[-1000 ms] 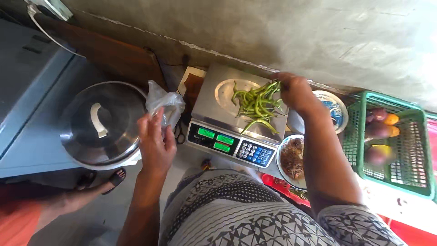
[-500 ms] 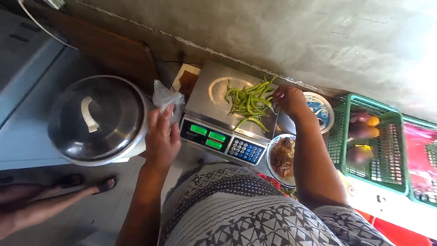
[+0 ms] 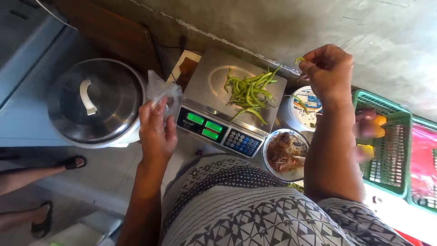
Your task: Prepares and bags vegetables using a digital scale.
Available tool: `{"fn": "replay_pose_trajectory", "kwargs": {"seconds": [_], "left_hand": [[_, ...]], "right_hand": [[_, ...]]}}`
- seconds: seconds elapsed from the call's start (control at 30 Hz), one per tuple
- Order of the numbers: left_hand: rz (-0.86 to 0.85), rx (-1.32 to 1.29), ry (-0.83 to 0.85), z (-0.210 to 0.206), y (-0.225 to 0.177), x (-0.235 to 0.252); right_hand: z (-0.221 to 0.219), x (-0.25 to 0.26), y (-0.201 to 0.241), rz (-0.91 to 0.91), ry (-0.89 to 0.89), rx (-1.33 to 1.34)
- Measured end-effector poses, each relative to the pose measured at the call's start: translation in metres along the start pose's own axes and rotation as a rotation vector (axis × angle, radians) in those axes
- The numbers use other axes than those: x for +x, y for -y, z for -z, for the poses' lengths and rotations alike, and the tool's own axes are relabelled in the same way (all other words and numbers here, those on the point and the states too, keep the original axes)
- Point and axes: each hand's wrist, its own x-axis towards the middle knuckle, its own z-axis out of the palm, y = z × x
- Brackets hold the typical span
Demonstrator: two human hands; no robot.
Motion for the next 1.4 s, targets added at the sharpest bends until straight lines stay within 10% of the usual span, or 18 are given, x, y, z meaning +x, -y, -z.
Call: {"fn": "replay_pose_trajectory", "kwargs": {"seconds": [0.57,0.8,1.4], "left_hand": [[-0.022,0.024,-0.001,-0.008,-0.001,-0.004],[-0.041,-0.002,-0.007,-0.014,-0.006,0.004],[-0.317,-0.205,-0.034,-0.014,-0.074,0.072]], "right_hand": [[-0.008,-0.037,-0.069,-0.433,0.185,-0.355],[-0.007,-0.042,0.0,-0.115,0.225,-0.074],[-0.109,-0.065,0.015,0.188,0.197,-0.527]]}}
